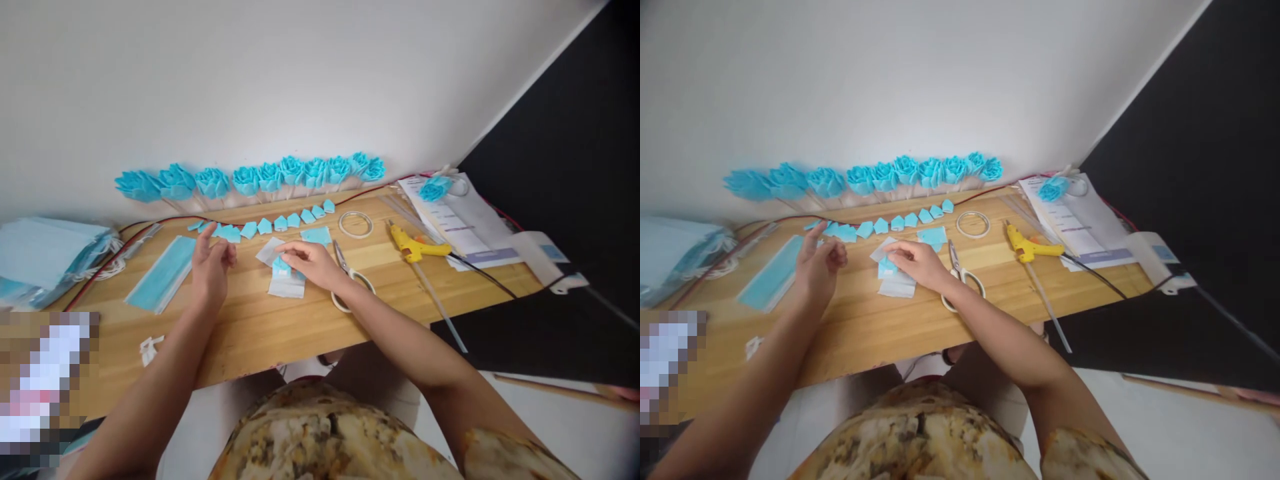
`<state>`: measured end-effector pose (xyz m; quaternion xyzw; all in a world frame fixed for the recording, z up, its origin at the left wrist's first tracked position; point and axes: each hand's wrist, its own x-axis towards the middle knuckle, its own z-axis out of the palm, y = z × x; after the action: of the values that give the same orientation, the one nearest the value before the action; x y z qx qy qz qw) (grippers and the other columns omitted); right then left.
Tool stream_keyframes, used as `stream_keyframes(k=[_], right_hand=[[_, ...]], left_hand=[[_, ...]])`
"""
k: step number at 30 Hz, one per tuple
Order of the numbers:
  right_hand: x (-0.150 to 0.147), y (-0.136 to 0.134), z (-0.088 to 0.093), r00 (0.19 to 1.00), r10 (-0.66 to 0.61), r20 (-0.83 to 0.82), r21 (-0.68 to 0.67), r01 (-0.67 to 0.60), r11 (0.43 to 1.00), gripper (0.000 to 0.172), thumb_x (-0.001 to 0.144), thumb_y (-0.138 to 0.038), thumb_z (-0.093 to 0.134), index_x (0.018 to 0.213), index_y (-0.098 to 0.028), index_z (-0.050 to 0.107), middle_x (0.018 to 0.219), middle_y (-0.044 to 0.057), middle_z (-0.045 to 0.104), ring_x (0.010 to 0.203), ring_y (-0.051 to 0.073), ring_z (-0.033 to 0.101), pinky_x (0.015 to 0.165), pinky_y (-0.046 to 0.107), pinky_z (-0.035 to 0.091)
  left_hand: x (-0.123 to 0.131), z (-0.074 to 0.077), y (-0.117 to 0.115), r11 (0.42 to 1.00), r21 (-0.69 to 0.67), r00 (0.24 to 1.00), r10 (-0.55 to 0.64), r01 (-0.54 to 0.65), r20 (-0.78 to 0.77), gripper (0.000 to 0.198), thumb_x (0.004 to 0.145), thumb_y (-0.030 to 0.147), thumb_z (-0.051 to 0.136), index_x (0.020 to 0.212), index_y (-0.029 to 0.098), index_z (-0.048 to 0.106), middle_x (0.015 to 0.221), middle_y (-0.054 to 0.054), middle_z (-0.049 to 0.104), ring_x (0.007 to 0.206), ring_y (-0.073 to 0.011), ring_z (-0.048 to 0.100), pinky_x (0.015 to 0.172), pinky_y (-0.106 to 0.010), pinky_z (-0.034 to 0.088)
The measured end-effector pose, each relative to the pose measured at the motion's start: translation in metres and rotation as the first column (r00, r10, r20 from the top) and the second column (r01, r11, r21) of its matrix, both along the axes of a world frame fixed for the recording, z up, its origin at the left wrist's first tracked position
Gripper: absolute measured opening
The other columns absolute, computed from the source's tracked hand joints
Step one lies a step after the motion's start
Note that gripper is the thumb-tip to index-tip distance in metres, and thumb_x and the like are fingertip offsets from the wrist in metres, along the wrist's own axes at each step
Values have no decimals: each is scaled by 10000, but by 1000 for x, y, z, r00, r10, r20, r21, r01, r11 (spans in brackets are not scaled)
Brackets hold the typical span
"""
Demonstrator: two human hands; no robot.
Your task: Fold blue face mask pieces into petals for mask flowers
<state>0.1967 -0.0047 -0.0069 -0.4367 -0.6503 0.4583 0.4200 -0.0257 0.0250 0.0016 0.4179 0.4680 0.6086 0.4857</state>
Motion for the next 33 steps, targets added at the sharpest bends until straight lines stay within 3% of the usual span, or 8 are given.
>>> stream_keyframes(k=[5,9,15,19,27,30,33], right_hand=[[-1,-3,0,996,59,61,4,-59,998,293,922,-332,649,1147,-197,777,804,1,711,659,109,549,619,230,411],[-3,-7,-2,973,178,147,19,-182,983,272,915,-316,692,1149,-207,780,888,15,781,684,112,613,644,225,433],[-9,-7,-10,892,195,409,237,-310,921,129,959,-247,676,1009,-212,789,965,44,807,885,173,719,814,279,500],[-9,-6,-13,864,146,482,385,-359,850,223,1026,-304,582,958,-210,773,991,57,804,987,199,712,897,320,515],[-6,-5,-9,896,70,439,496,-306,813,335,1063,-354,498,896,-189,737,935,79,786,904,195,691,862,331,520],[-4,-4,-7,935,18,355,523,-214,825,345,1057,-359,500,838,-195,710,869,70,769,822,179,665,795,314,507],[0,-3,-3,960,-79,267,499,-68,864,355,1039,-359,514,778,-196,690,737,40,707,694,153,605,694,292,461]], left_hand=[[-1,-2,2,999,19,999,-26,25,31,494,715,232,717,1197,198,613,572,73,552,551,-111,489,525,-215,355],[0,-5,2,999,13,998,-49,49,31,404,725,262,733,1115,195,652,566,69,544,523,-102,471,514,-215,349],[2,-3,-2,996,-28,996,-78,79,43,350,759,260,737,1090,181,660,584,61,540,536,-97,471,524,-210,356],[2,-1,-3,994,-58,995,-84,87,62,356,755,263,742,1086,172,646,578,62,532,532,-102,470,513,-209,348],[3,0,-5,997,1,996,-84,84,23,320,775,267,711,1075,170,658,566,57,537,524,-108,462,515,-220,338],[5,3,-4,992,114,998,-45,51,-50,282,813,259,692,1084,188,663,577,60,531,543,-111,464,537,-227,347],[5,22,-17,963,271,994,22,9,-111,234,871,278,698,1095,211,676,603,55,535,571,-115,474,582,-246,379]])
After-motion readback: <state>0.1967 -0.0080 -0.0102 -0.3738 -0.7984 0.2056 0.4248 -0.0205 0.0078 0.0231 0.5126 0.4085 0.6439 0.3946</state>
